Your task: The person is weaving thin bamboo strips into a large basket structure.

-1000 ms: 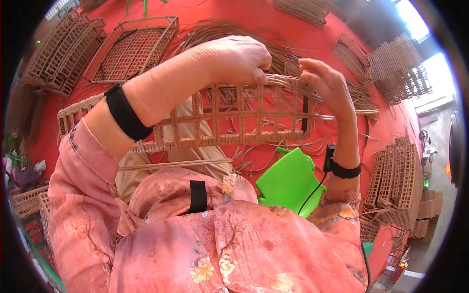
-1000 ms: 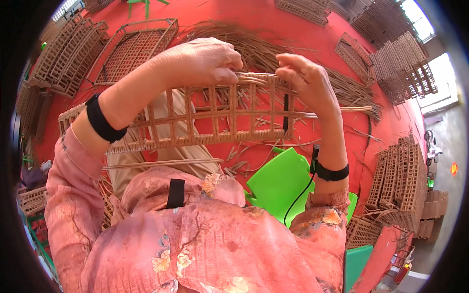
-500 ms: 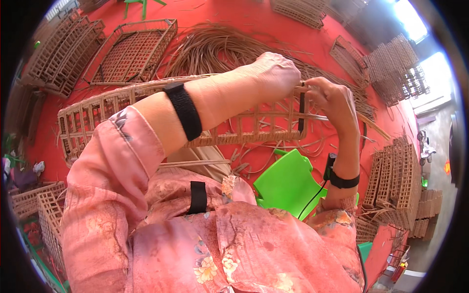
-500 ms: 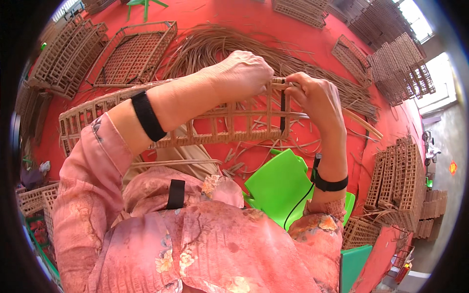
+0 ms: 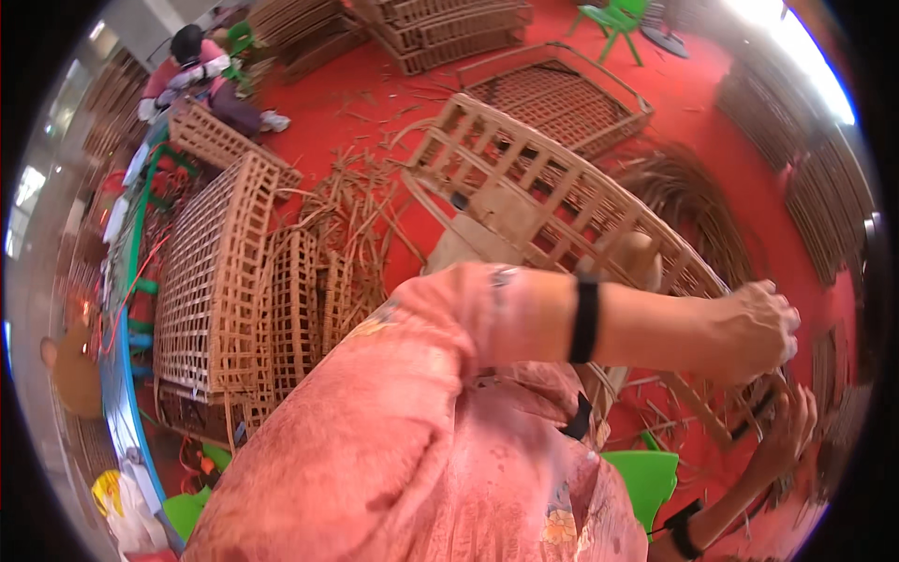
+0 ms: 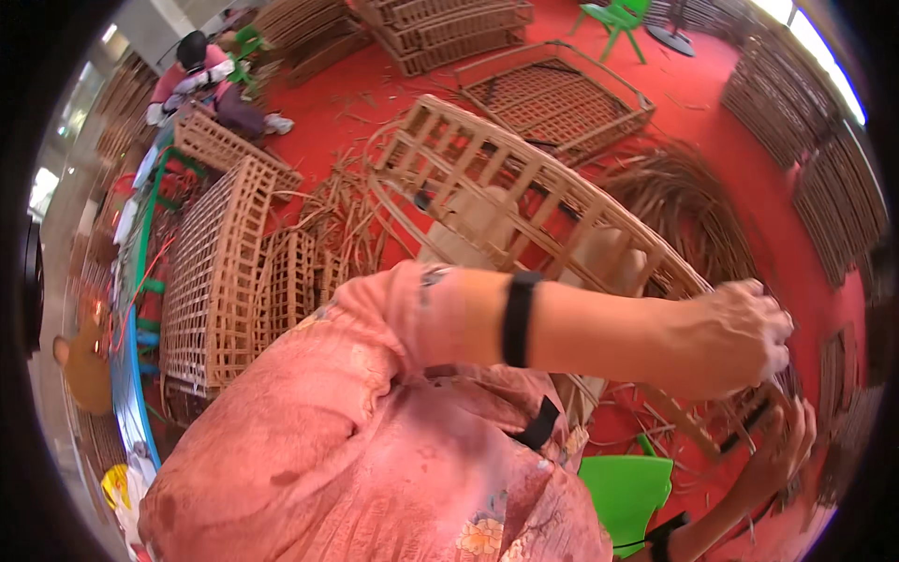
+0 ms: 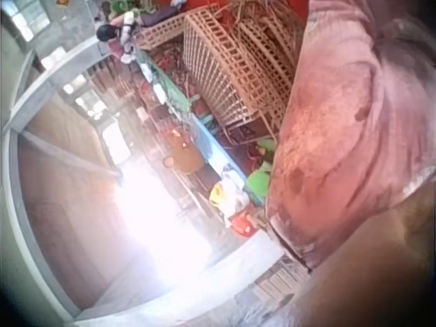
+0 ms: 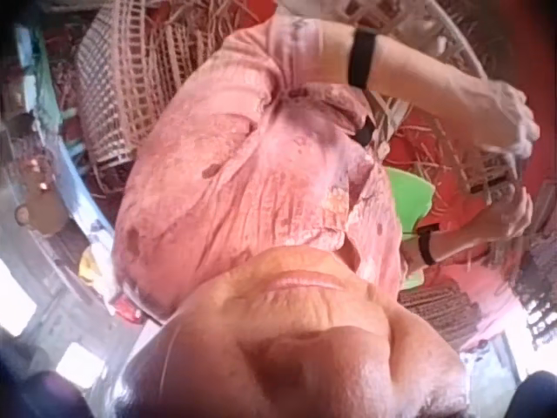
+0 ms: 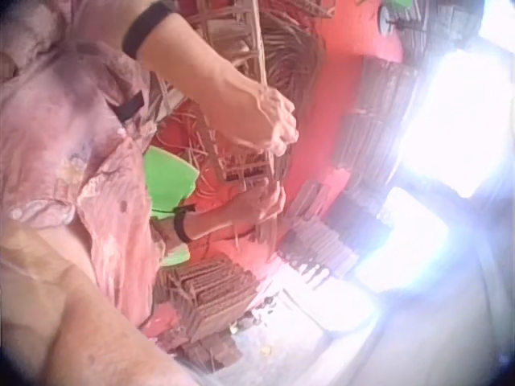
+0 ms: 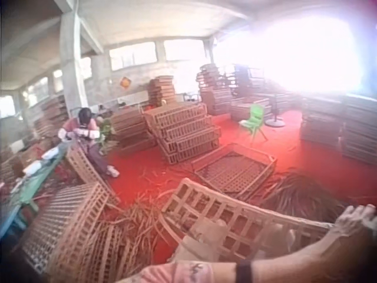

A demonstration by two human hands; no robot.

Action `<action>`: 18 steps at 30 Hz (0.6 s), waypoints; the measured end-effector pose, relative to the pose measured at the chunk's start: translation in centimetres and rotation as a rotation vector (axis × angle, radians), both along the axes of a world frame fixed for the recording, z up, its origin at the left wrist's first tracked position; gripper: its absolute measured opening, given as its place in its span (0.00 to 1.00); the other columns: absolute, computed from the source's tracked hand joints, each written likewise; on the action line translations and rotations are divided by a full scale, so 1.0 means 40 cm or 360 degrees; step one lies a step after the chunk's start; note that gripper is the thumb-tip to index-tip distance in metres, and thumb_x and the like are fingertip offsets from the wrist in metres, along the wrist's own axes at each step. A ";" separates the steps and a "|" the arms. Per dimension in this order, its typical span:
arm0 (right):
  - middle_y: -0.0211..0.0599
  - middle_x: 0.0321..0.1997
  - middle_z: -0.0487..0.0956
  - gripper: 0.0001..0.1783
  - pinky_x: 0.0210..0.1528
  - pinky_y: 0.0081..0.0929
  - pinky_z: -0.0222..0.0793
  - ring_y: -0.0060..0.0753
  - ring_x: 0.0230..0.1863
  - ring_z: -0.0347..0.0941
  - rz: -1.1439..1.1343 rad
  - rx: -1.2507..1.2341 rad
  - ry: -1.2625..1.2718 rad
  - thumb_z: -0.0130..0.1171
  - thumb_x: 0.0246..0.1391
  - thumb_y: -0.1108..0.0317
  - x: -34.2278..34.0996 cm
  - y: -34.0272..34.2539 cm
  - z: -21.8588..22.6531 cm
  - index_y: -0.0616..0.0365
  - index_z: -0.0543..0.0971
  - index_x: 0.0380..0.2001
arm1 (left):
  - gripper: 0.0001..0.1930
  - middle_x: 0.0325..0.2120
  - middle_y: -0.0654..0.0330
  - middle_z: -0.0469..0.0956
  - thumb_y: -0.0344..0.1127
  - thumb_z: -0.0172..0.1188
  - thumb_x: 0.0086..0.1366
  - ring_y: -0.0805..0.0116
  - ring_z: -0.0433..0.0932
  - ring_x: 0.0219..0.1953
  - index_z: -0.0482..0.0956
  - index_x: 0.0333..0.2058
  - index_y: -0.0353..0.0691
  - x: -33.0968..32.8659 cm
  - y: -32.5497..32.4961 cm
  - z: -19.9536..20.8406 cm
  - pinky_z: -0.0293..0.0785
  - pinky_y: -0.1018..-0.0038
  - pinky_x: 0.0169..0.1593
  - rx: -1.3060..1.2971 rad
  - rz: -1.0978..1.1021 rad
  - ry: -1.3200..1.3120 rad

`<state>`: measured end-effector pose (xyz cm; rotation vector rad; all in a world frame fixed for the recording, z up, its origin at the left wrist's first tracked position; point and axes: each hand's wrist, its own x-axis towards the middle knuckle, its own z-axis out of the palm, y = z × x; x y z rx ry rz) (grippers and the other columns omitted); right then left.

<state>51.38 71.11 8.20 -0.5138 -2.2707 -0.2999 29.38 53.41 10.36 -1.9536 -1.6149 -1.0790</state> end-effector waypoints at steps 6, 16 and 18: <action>0.48 0.43 0.80 0.09 0.48 0.37 0.74 0.43 0.47 0.78 0.0479 -0.0670 0.0167 0.61 0.55 0.79 -0.052 -0.253 -0.122 0.66 0.81 0.40 | 0.06 0.33 0.60 0.83 0.34 0.63 0.65 0.64 0.82 0.35 0.84 0.36 0.40 -0.234 -0.465 -0.069 0.78 0.70 0.41 0.0436 0.0734 -0.0912; 0.44 0.37 0.80 0.07 0.42 0.35 0.75 0.43 0.39 0.79 0.1076 -0.0886 -0.0299 0.63 0.50 0.80 -0.337 -0.538 -0.004 0.64 0.82 0.35 | 0.27 0.51 0.56 0.78 0.56 0.60 0.67 0.68 0.79 0.51 0.78 0.52 0.38 -0.624 -0.913 -0.263 0.78 0.69 0.53 -0.0013 0.1135 -0.1649; 0.45 0.37 0.81 0.08 0.42 0.34 0.74 0.44 0.39 0.79 0.1304 -0.0907 -0.0382 0.64 0.48 0.79 -0.393 -0.581 0.042 0.64 0.81 0.34 | 0.23 0.43 0.62 0.82 0.55 0.62 0.66 0.77 0.79 0.39 0.83 0.45 0.39 -0.622 -0.971 -0.205 0.79 0.77 0.43 -0.0244 0.0787 -0.1913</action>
